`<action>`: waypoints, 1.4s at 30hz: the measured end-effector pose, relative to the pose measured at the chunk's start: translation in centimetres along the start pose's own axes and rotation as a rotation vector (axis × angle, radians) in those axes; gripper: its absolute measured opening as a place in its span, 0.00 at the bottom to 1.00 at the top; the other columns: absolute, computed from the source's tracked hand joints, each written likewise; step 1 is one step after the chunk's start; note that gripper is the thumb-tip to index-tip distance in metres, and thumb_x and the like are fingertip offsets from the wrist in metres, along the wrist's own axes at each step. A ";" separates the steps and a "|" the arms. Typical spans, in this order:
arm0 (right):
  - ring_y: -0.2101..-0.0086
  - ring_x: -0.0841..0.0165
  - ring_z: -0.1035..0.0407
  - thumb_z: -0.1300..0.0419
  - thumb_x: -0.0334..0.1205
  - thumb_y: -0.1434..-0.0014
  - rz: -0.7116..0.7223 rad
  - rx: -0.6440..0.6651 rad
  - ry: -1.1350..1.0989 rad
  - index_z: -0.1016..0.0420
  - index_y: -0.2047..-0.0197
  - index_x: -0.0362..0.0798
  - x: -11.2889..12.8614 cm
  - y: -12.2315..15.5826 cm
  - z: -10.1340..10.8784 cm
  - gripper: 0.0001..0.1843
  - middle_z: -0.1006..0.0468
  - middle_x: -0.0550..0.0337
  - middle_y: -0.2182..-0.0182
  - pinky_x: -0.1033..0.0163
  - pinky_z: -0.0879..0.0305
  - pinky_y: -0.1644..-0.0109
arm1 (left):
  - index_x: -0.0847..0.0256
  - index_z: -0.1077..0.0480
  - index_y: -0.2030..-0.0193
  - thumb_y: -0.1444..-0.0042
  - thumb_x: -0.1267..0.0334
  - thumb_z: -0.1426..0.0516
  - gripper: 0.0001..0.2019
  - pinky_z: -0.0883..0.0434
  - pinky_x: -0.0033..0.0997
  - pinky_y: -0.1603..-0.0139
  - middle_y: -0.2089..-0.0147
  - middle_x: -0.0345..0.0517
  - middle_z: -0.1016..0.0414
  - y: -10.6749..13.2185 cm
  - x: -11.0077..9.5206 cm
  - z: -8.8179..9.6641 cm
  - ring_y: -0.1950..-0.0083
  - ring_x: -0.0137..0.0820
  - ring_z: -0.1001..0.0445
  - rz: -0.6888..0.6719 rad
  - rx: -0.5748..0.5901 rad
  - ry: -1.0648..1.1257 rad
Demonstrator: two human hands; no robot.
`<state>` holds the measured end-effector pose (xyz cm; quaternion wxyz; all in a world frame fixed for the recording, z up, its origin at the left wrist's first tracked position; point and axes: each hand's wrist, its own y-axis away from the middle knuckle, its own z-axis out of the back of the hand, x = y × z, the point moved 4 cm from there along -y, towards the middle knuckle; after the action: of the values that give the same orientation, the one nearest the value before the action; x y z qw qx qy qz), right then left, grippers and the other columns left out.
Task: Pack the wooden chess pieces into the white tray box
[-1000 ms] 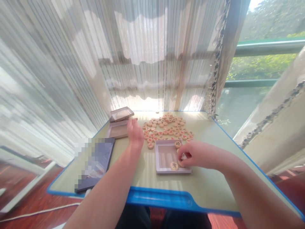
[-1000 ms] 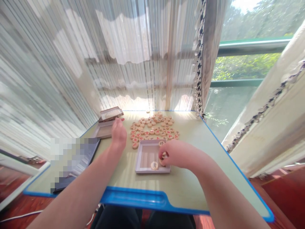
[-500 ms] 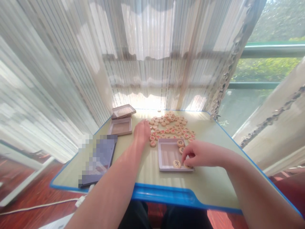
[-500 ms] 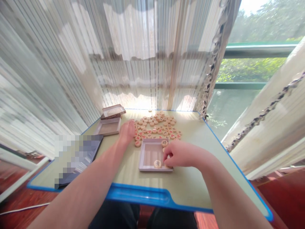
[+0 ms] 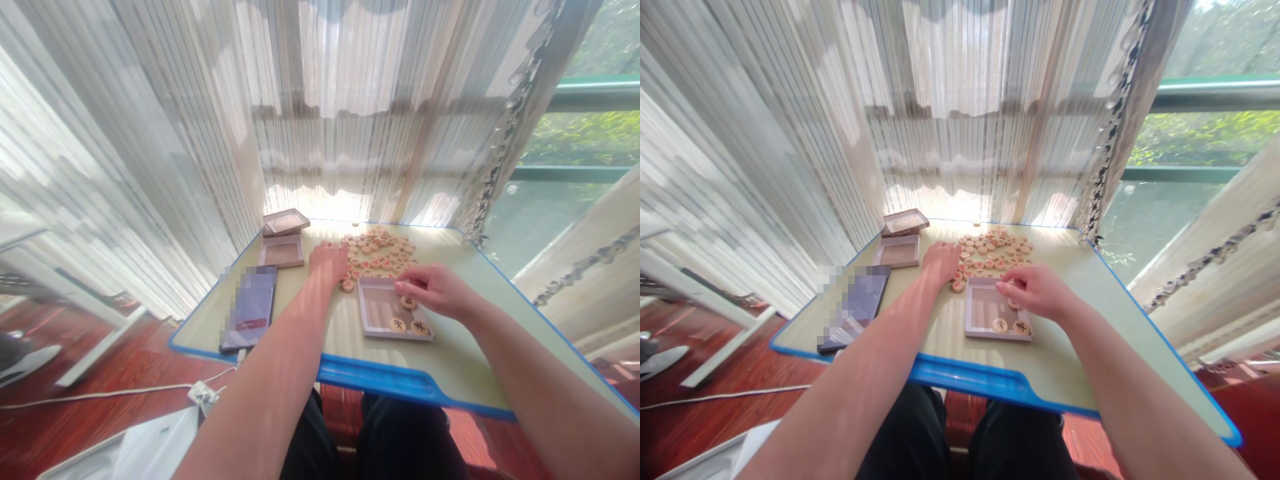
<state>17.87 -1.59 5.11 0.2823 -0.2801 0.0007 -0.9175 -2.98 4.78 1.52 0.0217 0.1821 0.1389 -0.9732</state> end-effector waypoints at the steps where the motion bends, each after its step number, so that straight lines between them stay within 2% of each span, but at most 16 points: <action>1: 0.77 0.70 0.38 0.47 0.52 0.43 0.008 -0.051 -0.022 0.23 0.67 0.45 -0.3 -0.4 0.1 0.20 0.29 0.60 0.79 0.64 0.44 0.72 | 0.63 0.28 0.52 0.36 0.55 0.61 0.24 0.36 0.43 0.45 0.47 0.58 0.30 0.0 0.0 0.0 0.45 0.44 0.33 0.007 0.001 -0.011; 4: 0.75 0.69 0.36 0.48 0.52 0.43 -0.075 -0.144 -0.063 0.23 0.62 0.47 -1.8 -2.4 -0.1 0.20 0.28 0.60 0.77 0.64 0.42 0.71 | 0.62 0.26 0.54 0.37 0.60 0.58 0.21 0.35 0.40 0.47 0.48 0.58 0.30 -0.5 0.3 -0.4 0.47 0.43 0.32 0.039 0.023 -0.044; 7: 0.74 0.68 0.34 0.48 0.45 0.44 -0.165 -0.191 0.049 0.24 0.56 0.48 -3.3 -5.6 -0.3 0.17 0.26 0.60 0.75 0.63 0.39 0.68 | 0.59 0.26 0.54 0.41 0.65 0.53 0.16 0.34 0.39 0.48 0.48 0.56 0.29 -1.1 0.6 -0.8 0.47 0.43 0.32 0.056 0.026 -0.048; 9: 0.65 0.65 0.32 0.46 0.39 0.46 -0.062 -0.179 0.196 0.22 0.57 0.48 -3.7 -8.2 -0.5 0.16 0.23 0.56 0.66 0.61 0.37 0.59 | 0.57 0.25 0.54 0.41 0.65 0.53 0.16 0.34 0.39 0.49 0.49 0.54 0.27 -1.4 0.8 -0.9 0.46 0.43 0.33 0.066 0.008 -0.009; 11: 0.56 0.61 0.33 0.47 0.37 0.45 -0.004 -0.170 0.290 0.21 0.60 0.49 -4.3 -10.5 -0.7 0.15 0.23 0.55 0.59 0.59 0.38 0.51 | 0.56 0.25 0.54 0.41 0.64 0.53 0.16 0.34 0.38 0.48 0.49 0.51 0.26 -1.6 1.0 -0.9 0.46 0.42 0.32 0.086 -0.006 0.046; 14: 0.54 0.59 0.35 0.46 0.37 0.45 0.022 -0.135 0.363 0.20 0.62 0.51 -5.4 -13.0 -1.3 0.14 0.23 0.56 0.57 0.57 0.41 0.47 | 0.56 0.25 0.54 0.42 0.62 0.51 0.15 0.34 0.37 0.49 0.51 0.49 0.24 -1.9 1.4 -0.9 0.47 0.41 0.31 0.139 -0.020 0.123; 20: 0.59 0.65 0.31 0.46 0.33 0.48 0.044 -0.154 0.269 0.21 0.67 0.48 -6.7 -14.6 -2.1 0.12 0.21 0.57 0.64 0.63 0.38 0.52 | 0.56 0.26 0.55 0.46 0.63 0.47 0.13 0.32 0.35 0.52 0.53 0.47 0.23 -2.5 2.1 -1.1 0.51 0.39 0.28 0.220 -0.039 0.266; 26: 0.58 0.61 0.34 0.47 0.36 0.47 0.006 -0.148 0.343 0.21 0.65 0.49 -6.7 -14.5 -1.8 0.13 0.21 0.57 0.62 0.60 0.40 0.52 | 0.55 0.28 0.57 0.46 0.65 0.46 0.11 0.30 0.31 0.56 0.54 0.43 0.24 -2.5 2.5 -1.4 0.58 0.31 0.26 0.270 -0.138 0.436; 28: 0.57 0.60 0.35 0.47 0.38 0.46 -0.027 -0.154 0.371 0.21 0.63 0.50 -6.8 -14.4 -1.7 0.13 0.21 0.56 0.61 0.58 0.40 0.53 | 0.56 0.28 0.57 0.45 0.66 0.46 0.11 0.30 0.30 0.56 0.55 0.44 0.25 -2.4 2.3 -1.2 0.60 0.30 0.26 0.240 -0.207 0.490; 32: 0.57 0.60 0.35 0.48 0.38 0.45 -0.067 -0.160 0.387 0.21 0.63 0.49 -7.3 -14.3 -1.4 0.14 0.21 0.57 0.59 0.58 0.41 0.51 | 0.59 0.27 0.59 0.46 0.66 0.45 0.09 0.29 0.29 0.55 0.57 0.44 0.25 -2.2 1.3 -0.5 0.61 0.29 0.26 0.080 -0.290 0.585; 38: 0.56 0.59 0.34 0.44 0.41 0.48 -0.134 -0.150 0.386 0.21 0.63 0.50 -7.9 -14.3 -1.1 0.12 0.20 0.56 0.65 0.59 0.40 0.52 | 0.62 0.26 0.60 0.43 0.72 0.49 0.11 0.29 0.29 0.52 0.58 0.46 0.24 -1.4 -0.3 0.5 0.58 0.29 0.26 -0.184 -0.356 0.498; 42: 0.56 0.59 0.33 0.45 0.41 0.47 -0.132 -0.150 0.351 0.22 0.53 0.50 -8.2 -14.5 -1.4 0.19 0.20 0.56 0.59 0.59 0.39 0.53 | 0.62 0.26 0.62 0.45 0.74 0.49 0.11 0.28 0.27 0.54 0.60 0.46 0.25 -1.1 -0.8 0.5 0.58 0.29 0.27 -0.259 -0.394 0.460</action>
<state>15.24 14.61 2.00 0.1954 -0.1356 0.1001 -0.9661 -2.49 5.72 2.56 -0.0993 0.3702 0.3476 -0.8557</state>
